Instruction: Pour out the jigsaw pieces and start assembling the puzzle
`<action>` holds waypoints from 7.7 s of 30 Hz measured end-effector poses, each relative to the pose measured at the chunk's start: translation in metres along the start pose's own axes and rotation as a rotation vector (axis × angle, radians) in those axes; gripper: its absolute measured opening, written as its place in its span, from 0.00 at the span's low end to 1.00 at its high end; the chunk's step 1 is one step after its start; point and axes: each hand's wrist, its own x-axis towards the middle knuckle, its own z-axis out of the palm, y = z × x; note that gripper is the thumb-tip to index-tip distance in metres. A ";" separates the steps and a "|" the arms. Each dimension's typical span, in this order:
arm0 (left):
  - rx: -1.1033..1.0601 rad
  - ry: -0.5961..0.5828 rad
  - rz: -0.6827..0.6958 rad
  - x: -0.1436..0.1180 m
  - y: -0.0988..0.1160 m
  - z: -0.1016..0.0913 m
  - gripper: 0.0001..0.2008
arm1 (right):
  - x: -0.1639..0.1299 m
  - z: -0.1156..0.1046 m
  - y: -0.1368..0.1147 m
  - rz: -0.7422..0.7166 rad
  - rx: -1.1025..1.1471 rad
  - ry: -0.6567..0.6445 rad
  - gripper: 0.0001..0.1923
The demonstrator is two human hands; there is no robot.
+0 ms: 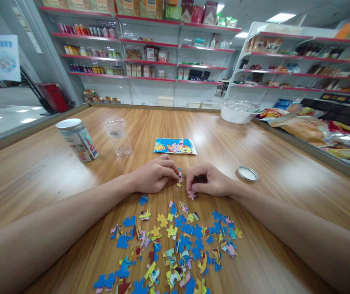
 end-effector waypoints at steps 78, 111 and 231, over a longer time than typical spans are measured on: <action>0.158 0.217 -0.033 0.002 0.001 0.004 0.10 | 0.010 0.029 0.004 0.046 -0.244 0.625 0.14; -0.301 0.198 -0.448 0.004 0.002 -0.005 0.09 | 0.013 0.023 0.003 0.091 0.079 0.535 0.13; -0.009 0.182 -0.290 0.004 -0.002 0.002 0.11 | 0.014 0.010 0.008 0.119 -0.132 0.512 0.14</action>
